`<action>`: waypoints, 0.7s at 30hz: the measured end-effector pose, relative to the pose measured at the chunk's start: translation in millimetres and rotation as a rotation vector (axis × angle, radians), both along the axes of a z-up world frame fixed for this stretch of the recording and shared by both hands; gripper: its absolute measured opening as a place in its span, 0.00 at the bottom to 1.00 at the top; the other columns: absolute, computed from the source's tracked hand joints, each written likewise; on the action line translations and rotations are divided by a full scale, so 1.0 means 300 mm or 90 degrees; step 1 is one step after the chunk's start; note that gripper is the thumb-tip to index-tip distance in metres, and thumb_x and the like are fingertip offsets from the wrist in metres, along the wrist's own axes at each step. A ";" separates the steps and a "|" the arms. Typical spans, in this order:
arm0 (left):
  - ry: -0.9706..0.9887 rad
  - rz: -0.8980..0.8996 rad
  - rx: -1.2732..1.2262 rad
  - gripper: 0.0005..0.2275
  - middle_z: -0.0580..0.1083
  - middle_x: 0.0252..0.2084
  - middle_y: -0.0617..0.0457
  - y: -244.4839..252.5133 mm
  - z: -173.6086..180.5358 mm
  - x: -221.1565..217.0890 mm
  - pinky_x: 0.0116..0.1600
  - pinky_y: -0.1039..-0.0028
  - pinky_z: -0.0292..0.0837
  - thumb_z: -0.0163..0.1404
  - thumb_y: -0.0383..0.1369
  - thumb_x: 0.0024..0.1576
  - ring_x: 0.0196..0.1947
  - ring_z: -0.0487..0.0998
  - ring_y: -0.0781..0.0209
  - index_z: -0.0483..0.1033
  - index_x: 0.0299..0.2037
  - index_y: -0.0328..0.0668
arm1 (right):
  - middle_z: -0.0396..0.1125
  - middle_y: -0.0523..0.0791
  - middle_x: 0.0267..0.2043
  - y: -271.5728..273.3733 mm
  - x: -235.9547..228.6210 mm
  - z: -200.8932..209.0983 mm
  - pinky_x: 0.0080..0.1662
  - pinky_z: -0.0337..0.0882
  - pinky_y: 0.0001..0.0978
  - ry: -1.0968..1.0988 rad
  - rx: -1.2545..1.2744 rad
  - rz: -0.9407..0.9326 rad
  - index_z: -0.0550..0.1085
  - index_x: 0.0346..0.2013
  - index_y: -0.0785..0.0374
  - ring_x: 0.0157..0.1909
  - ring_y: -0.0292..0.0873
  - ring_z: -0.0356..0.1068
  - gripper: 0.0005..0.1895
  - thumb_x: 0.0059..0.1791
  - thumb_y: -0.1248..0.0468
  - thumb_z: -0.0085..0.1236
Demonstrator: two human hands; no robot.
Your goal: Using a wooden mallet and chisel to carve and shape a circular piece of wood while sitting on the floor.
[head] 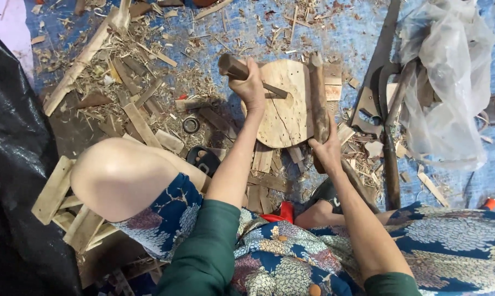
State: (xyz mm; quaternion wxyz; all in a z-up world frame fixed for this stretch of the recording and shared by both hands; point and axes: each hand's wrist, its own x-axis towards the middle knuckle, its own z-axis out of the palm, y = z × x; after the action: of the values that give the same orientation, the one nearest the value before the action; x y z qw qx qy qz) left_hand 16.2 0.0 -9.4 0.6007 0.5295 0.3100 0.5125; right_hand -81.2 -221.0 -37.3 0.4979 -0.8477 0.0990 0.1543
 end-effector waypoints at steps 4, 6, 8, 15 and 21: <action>-0.072 -0.042 -0.081 0.09 0.67 0.11 0.55 0.061 -0.114 0.016 0.22 0.80 0.64 0.54 0.23 0.52 0.10 0.69 0.68 0.68 0.26 0.48 | 0.61 0.64 0.65 0.014 0.012 -0.008 0.58 0.64 0.61 -0.032 0.057 0.021 0.55 0.75 0.36 0.62 0.67 0.66 0.49 0.40 0.65 0.58; -0.109 -0.060 -0.131 0.08 0.65 0.09 0.53 0.068 -0.130 0.020 0.18 0.79 0.63 0.52 0.23 0.53 0.07 0.68 0.66 0.67 0.28 0.48 | 0.60 0.63 0.66 0.013 0.014 -0.006 0.59 0.64 0.60 -0.035 0.050 0.020 0.55 0.75 0.37 0.62 0.66 0.65 0.49 0.40 0.66 0.58; -0.092 -0.057 -0.061 0.09 0.67 0.08 0.52 0.064 -0.089 0.002 0.20 0.81 0.64 0.53 0.21 0.53 0.07 0.71 0.66 0.68 0.24 0.46 | 0.61 0.64 0.66 0.014 0.009 -0.003 0.58 0.65 0.60 -0.049 0.034 0.029 0.55 0.75 0.38 0.63 0.67 0.65 0.50 0.39 0.66 0.58; -0.064 -0.058 -0.018 0.11 0.67 0.08 0.53 0.032 0.015 -0.017 0.25 0.83 0.64 0.51 0.21 0.51 0.09 0.70 0.68 0.67 0.19 0.47 | 0.70 0.62 0.49 -0.020 0.183 0.241 0.46 0.74 0.53 -0.060 -0.211 0.196 0.54 0.76 0.34 0.46 0.64 0.74 0.51 0.43 0.72 0.58; -0.053 -0.135 -0.079 0.06 0.72 0.19 0.59 0.038 -0.120 0.007 0.18 0.80 0.67 0.56 0.24 0.54 0.12 0.70 0.69 0.71 0.29 0.42 | 0.73 0.46 0.28 0.137 0.399 0.777 0.17 0.70 0.26 -0.453 -0.503 0.597 0.52 0.80 0.41 0.18 0.41 0.69 0.46 0.50 0.63 0.61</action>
State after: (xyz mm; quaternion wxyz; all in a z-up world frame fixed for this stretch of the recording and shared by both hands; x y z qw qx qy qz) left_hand 18.4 11.5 -45.3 0.6953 0.4996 0.2581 0.4475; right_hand 38.5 -179.9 195.9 0.0363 -0.9171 -0.3966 0.0185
